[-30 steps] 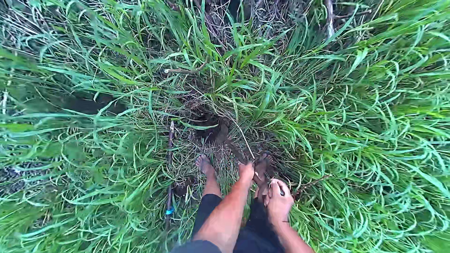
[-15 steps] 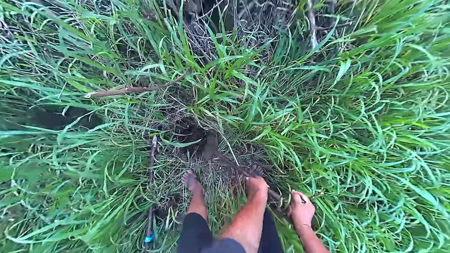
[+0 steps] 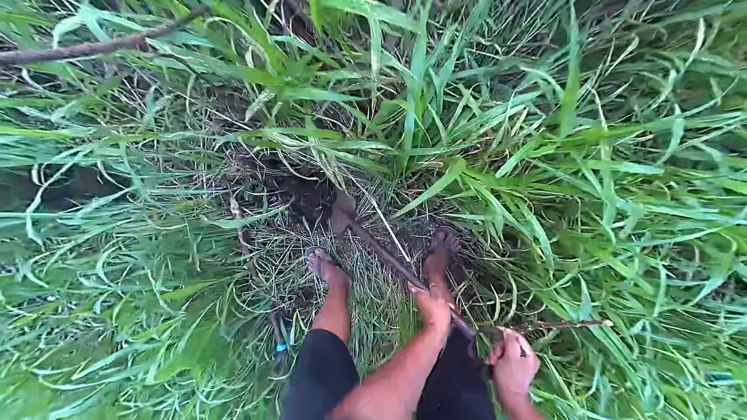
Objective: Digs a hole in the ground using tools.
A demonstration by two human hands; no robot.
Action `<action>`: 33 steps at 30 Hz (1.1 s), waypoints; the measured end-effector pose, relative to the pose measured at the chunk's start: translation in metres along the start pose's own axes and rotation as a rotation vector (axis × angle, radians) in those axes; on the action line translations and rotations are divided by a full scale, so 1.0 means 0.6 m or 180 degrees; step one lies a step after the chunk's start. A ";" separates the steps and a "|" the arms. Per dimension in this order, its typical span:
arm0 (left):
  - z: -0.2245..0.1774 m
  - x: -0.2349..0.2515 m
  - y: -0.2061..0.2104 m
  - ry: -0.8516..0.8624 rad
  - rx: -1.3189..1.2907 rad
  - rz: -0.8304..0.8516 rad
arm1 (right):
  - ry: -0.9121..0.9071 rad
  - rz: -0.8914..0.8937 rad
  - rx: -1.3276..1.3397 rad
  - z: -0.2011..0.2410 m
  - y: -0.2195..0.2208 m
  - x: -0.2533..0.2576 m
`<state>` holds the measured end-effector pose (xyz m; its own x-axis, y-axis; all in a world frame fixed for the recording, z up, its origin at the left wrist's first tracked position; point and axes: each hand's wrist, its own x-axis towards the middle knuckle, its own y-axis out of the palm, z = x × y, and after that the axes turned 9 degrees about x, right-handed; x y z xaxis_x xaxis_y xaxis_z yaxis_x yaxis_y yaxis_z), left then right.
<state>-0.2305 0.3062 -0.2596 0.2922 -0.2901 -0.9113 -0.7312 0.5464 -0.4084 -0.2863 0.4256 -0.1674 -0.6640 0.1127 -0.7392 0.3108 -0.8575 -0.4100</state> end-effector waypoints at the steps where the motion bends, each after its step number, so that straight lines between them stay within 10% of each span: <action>1: 0.005 0.015 0.028 -0.0016 0.0084 0.0050 | 0.0010 -0.0121 -0.0092 -0.028 -0.010 0.045; 5: -0.012 0.071 0.065 -0.0530 -0.0260 0.0263 | 0.0152 -0.0379 -0.0307 -0.076 -0.005 0.145; 14: -0.098 0.218 -0.180 -0.0583 -0.2013 0.0648 | -0.0213 0.0277 0.0150 0.063 0.057 -0.082; 22: -0.157 0.080 -0.225 -0.0137 -0.2929 0.0975 | -0.1060 0.0860 -0.0368 0.238 0.019 -0.110; 33: -0.155 -0.096 -0.560 -0.0921 -0.4176 0.0142 | -0.2483 0.3264 -0.1790 0.453 0.119 -0.431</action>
<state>-0.0592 0.0662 -0.0653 0.2525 -0.0278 -0.9672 -0.7421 -0.6470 -0.1751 -0.2772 0.1989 0.1394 -0.1230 -0.8947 -0.4293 0.9840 -0.0539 -0.1698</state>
